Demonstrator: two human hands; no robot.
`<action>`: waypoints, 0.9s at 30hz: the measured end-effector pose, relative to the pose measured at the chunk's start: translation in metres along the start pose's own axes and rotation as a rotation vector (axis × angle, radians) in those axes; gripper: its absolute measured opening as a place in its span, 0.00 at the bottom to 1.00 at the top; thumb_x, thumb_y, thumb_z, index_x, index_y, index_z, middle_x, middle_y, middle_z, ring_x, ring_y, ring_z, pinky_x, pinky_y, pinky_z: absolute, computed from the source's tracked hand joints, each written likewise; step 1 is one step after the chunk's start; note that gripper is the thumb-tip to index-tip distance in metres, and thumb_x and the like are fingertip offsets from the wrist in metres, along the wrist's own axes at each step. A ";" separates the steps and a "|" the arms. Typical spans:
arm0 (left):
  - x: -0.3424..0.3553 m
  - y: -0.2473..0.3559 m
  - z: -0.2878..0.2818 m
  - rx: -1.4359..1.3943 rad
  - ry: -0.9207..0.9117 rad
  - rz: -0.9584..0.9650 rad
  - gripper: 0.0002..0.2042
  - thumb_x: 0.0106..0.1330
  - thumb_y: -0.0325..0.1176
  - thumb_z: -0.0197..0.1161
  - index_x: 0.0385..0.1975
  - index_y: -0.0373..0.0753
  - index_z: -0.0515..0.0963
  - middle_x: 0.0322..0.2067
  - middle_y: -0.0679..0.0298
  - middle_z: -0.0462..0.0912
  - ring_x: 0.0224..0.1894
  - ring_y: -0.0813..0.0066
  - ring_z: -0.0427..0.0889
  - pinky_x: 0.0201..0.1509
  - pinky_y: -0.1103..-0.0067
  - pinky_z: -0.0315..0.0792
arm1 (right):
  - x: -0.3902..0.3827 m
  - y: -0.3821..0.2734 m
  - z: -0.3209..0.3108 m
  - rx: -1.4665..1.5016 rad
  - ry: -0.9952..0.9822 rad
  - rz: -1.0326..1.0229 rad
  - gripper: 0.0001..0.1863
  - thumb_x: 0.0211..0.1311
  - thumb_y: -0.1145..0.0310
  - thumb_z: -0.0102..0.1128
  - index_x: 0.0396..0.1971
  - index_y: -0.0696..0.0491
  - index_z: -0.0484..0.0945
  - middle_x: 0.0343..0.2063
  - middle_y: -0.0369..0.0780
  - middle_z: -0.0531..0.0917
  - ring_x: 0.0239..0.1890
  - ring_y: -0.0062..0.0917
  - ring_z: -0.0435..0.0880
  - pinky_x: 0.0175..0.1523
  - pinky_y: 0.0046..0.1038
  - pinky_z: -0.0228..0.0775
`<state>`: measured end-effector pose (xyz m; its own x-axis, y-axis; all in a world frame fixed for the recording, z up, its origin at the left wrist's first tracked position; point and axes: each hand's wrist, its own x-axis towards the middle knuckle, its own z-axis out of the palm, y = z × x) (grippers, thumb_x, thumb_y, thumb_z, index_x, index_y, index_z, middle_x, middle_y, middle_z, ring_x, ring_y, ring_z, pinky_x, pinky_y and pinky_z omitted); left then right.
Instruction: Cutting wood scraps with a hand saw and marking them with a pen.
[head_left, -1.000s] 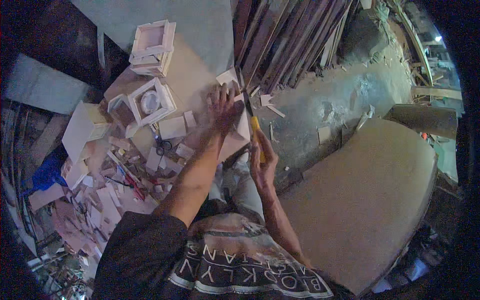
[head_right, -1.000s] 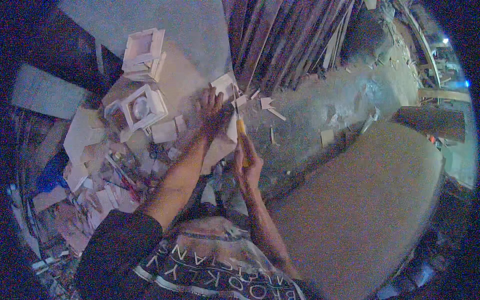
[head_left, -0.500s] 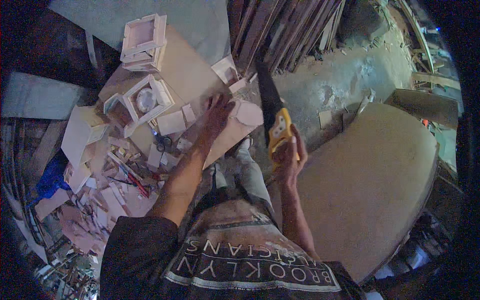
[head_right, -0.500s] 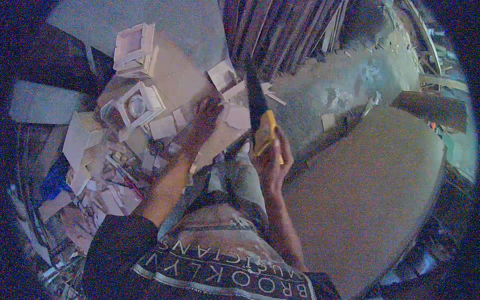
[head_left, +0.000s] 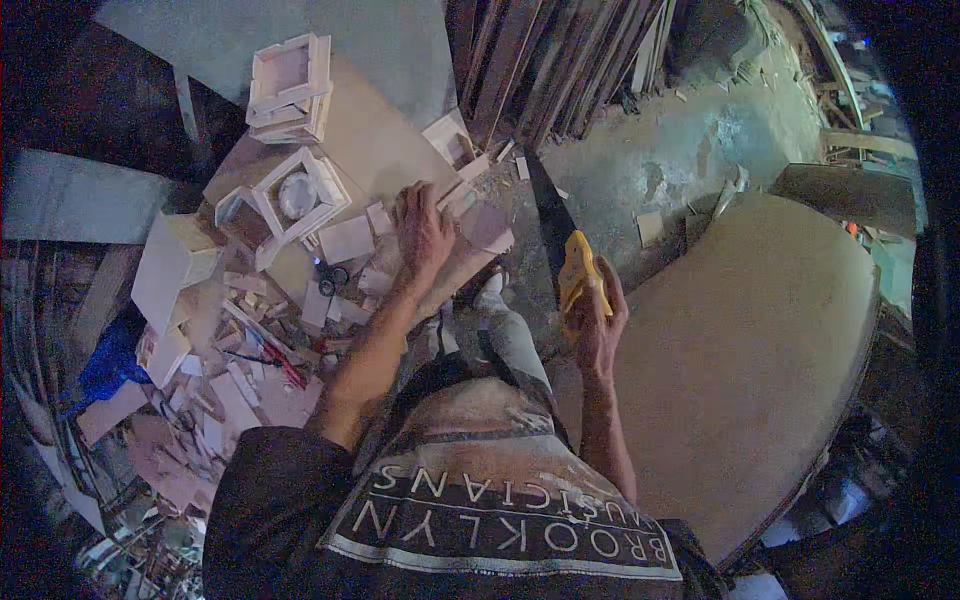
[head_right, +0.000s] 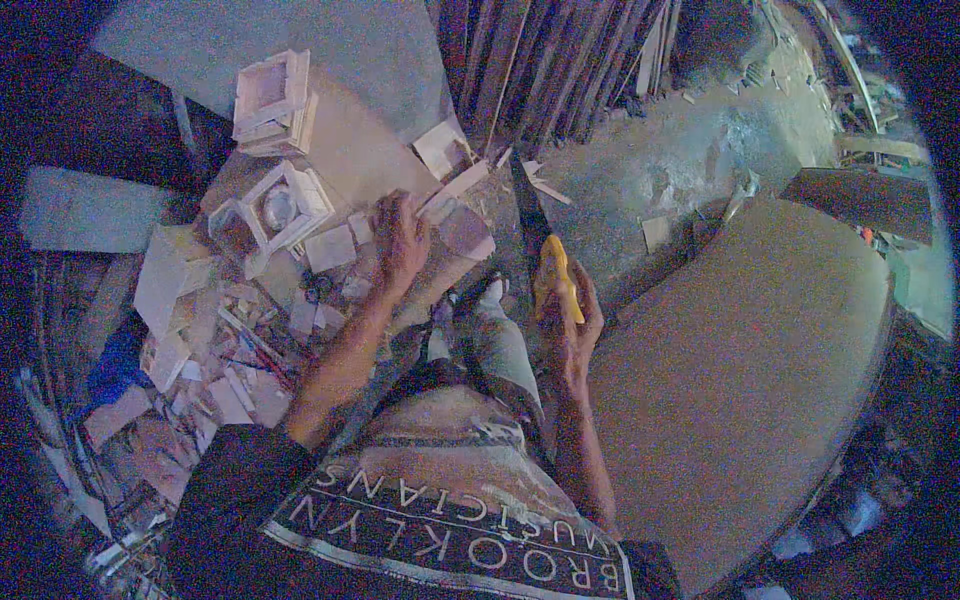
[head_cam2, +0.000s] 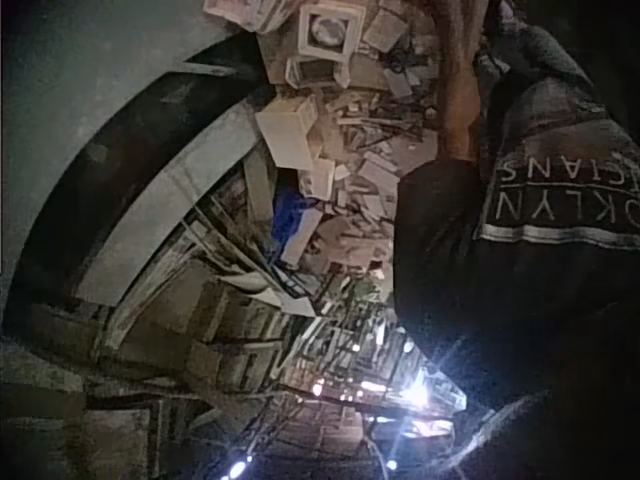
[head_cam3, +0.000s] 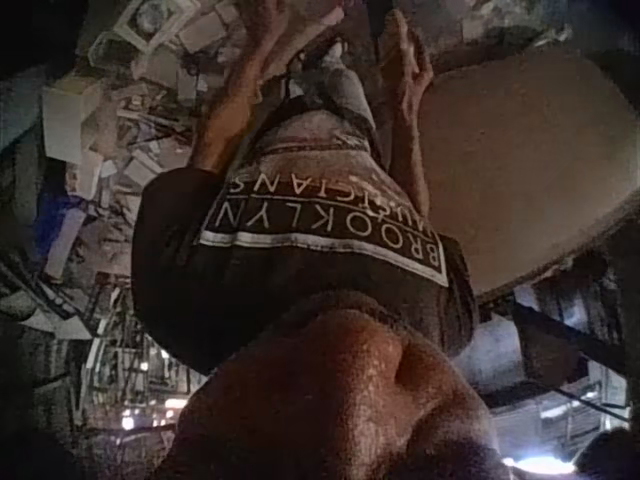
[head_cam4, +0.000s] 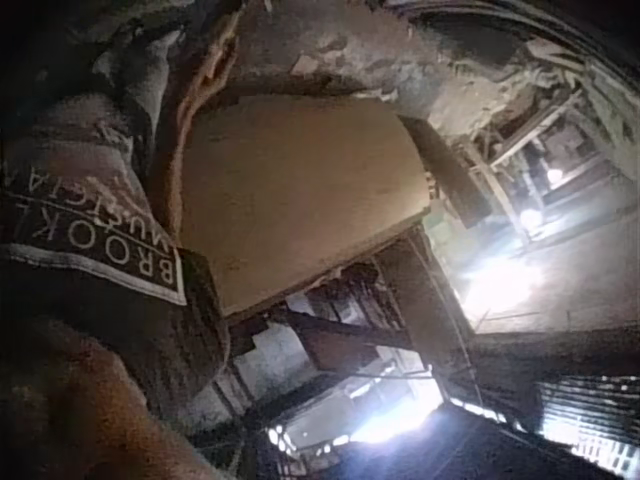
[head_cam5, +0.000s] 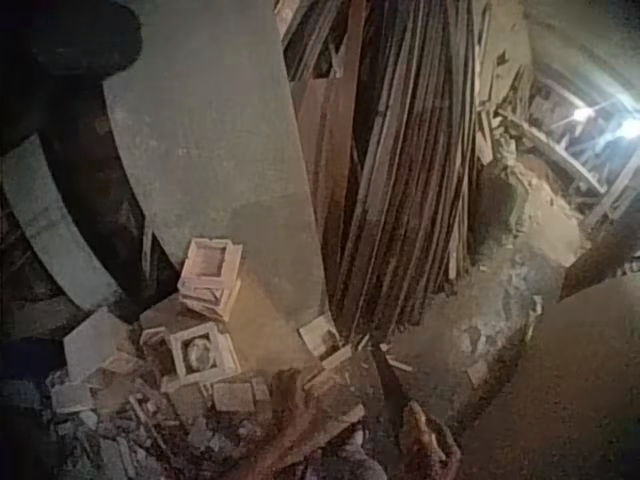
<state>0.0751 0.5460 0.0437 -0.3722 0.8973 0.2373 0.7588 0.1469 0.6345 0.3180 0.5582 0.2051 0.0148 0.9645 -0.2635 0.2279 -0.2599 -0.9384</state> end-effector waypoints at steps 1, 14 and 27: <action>-0.012 0.006 -0.002 -0.018 0.126 -0.105 0.24 0.54 0.34 0.62 0.54 0.44 0.68 0.53 0.53 0.67 0.55 0.48 0.65 0.60 0.57 0.57 | -0.001 0.002 -0.003 -0.083 -0.029 -0.034 0.24 0.67 0.62 0.52 0.58 0.59 0.67 0.46 0.43 0.76 0.41 0.22 0.75 0.43 0.21 0.69; -0.041 0.069 0.026 0.309 -0.374 0.080 0.27 0.54 0.45 0.60 0.56 0.45 0.71 0.60 0.50 0.62 0.67 0.43 0.50 0.66 0.47 0.46 | 0.026 -0.016 -0.050 -0.165 -0.280 -0.042 0.26 0.63 0.62 0.59 0.58 0.55 0.66 0.37 0.38 0.79 0.35 0.16 0.76 0.37 0.16 0.69; -0.044 0.051 0.117 0.472 0.046 -0.677 0.43 0.57 0.57 0.56 0.65 0.31 0.52 0.65 0.44 0.51 0.66 0.41 0.52 0.65 0.47 0.48 | 0.189 0.012 -0.084 -0.028 -0.746 0.021 0.26 0.61 0.66 0.61 0.56 0.60 0.66 0.39 0.40 0.79 0.38 0.19 0.76 0.42 0.19 0.69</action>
<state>0.1933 0.5625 -0.0203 -0.8431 0.5355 -0.0493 0.5034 0.8181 0.2779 0.4054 0.7413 0.1627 -0.6425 0.6695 -0.3728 0.2601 -0.2671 -0.9279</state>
